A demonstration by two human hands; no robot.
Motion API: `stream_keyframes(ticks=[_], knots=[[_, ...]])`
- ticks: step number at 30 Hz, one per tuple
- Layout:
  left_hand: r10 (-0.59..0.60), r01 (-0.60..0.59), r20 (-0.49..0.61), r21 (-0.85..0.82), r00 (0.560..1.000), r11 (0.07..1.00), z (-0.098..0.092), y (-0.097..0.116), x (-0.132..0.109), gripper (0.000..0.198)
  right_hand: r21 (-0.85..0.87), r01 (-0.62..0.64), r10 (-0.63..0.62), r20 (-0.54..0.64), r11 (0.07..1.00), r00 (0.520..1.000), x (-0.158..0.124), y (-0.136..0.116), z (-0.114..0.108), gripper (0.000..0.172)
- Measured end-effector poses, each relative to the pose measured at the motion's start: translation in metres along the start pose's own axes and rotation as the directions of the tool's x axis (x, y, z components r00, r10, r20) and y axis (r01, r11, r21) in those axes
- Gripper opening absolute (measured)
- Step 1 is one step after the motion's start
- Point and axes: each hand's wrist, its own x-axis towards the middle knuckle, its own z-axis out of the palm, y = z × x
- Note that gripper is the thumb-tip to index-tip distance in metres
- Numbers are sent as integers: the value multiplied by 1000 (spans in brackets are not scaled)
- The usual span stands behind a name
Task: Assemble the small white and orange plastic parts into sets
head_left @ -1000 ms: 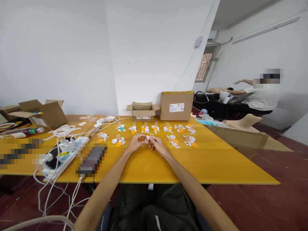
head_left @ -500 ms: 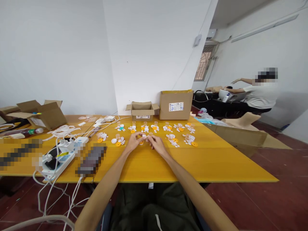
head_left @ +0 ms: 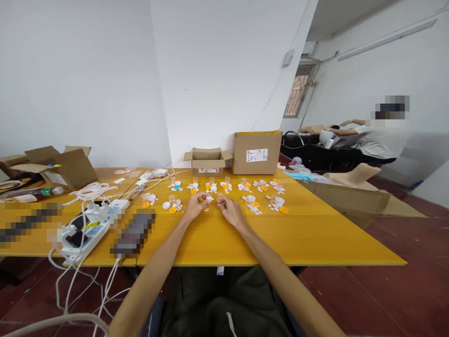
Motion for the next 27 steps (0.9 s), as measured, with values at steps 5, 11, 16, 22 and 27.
stream_keyframes(ticks=[5, 11, 16, 22, 27], knots=[[8, -8, -2, -20, 1000, 1000, 2, 1, -1, 14, 12, 39, -39, -8, 999, 999, 0, 1, -1, 13], [4, -4, -8, -8, 1000, 1000, 3, 0, 0, 12, -55, 22, -24, -38, 998, 999, 0, 0, 0, 13], [21, -21, 0, 21, 1000, 1000, 2, 2, -2, 11, -24, 9, -10, -36, 1000, 999, -1, -6, -3, 9], [55, -56, 17, 41, 998, 998, 1, 6, -4, 11, 189, 62, -77, 74, 980, 994, -2, -20, -6, 24], [90, -91, 39, 25, 995, 996, 1, 7, -4, 11, 304, 79, -133, 161, 949, 978, -1, -21, -4, 34]])
